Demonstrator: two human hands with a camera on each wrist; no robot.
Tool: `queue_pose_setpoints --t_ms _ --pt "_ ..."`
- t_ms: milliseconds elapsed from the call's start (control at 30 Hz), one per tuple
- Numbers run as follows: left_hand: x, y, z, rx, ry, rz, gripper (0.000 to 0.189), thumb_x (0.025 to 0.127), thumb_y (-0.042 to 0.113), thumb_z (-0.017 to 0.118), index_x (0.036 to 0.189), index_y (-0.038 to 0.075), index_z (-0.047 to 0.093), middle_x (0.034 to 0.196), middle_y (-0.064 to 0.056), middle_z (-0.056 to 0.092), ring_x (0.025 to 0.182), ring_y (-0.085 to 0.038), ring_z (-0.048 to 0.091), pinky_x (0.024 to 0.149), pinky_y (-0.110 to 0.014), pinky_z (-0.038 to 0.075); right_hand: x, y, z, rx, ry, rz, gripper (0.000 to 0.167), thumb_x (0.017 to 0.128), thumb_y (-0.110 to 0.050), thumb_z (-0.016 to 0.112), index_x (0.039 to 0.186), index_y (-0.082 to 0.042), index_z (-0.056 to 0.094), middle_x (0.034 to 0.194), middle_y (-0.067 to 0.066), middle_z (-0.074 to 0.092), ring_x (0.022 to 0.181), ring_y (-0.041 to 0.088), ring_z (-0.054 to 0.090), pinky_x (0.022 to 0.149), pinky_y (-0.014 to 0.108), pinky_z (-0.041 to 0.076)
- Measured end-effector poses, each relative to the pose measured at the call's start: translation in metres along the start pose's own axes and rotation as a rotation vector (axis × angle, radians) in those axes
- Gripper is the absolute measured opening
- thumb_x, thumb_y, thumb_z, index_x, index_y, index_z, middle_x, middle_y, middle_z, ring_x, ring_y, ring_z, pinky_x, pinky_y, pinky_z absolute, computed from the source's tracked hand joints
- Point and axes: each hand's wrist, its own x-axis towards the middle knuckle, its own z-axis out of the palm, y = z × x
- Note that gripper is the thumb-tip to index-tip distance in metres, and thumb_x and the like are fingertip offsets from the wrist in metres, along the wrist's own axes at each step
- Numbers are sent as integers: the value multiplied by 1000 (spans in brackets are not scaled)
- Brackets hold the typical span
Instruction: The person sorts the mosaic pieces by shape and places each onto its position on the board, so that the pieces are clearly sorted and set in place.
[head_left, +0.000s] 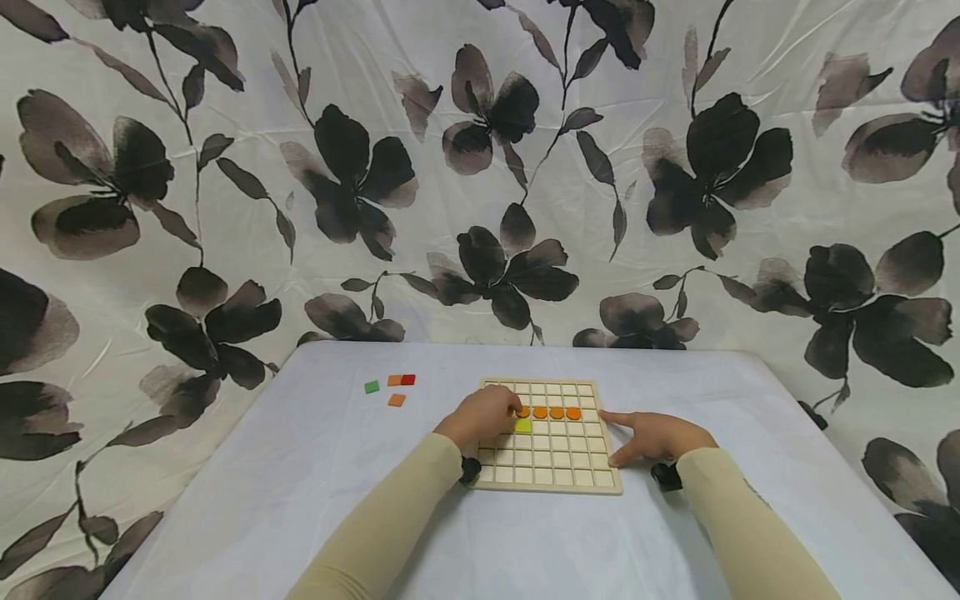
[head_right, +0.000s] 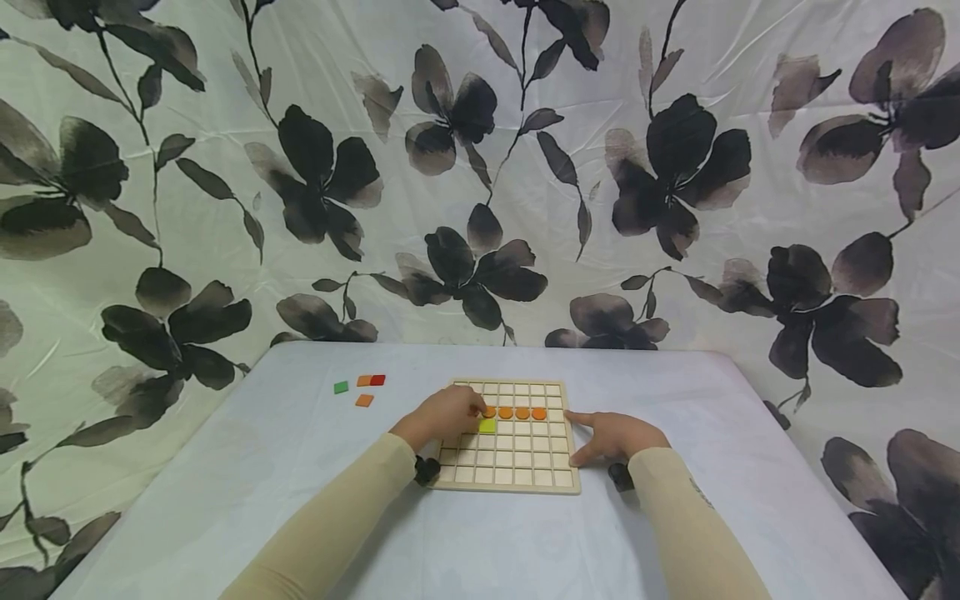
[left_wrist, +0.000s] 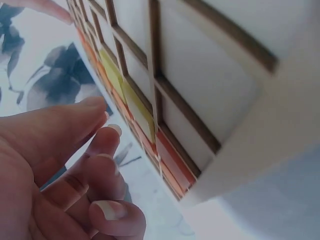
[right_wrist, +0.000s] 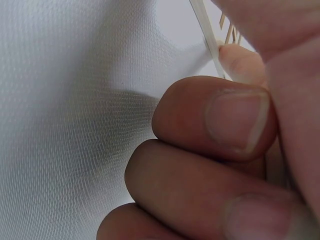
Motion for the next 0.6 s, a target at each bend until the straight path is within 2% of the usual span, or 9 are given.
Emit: queue_pose_setpoints --t_ms 200,433,600 --pt "-3 -10 -5 -33 34 -25 24 93 14 59 114 13 71 115 -1 69 106 -17 61 90 -36 50 1 1 1 2 0 10 95 69 -53 80 150 -35 34 151 21 38 140 44 33 106 63 30" --pt "-4 -24 -7 -26 37 -70 21 94 18 59 111 14 71 102 0 68 86 -14 58 80 -34 50 2 3 1 4 2 9 96 69 -53 80 150 -34 34 151 20 38 140 45 33 106 63 30" --pt "-7 -32 -9 -31 43 -118 22 95 22 59 112 12 70 101 -1 67 84 -15 57 79 -36 50 3 3 2 20 2 20 95 68 -53 81 150 -36 34 152 21 38 140 44 32 106 64 30"
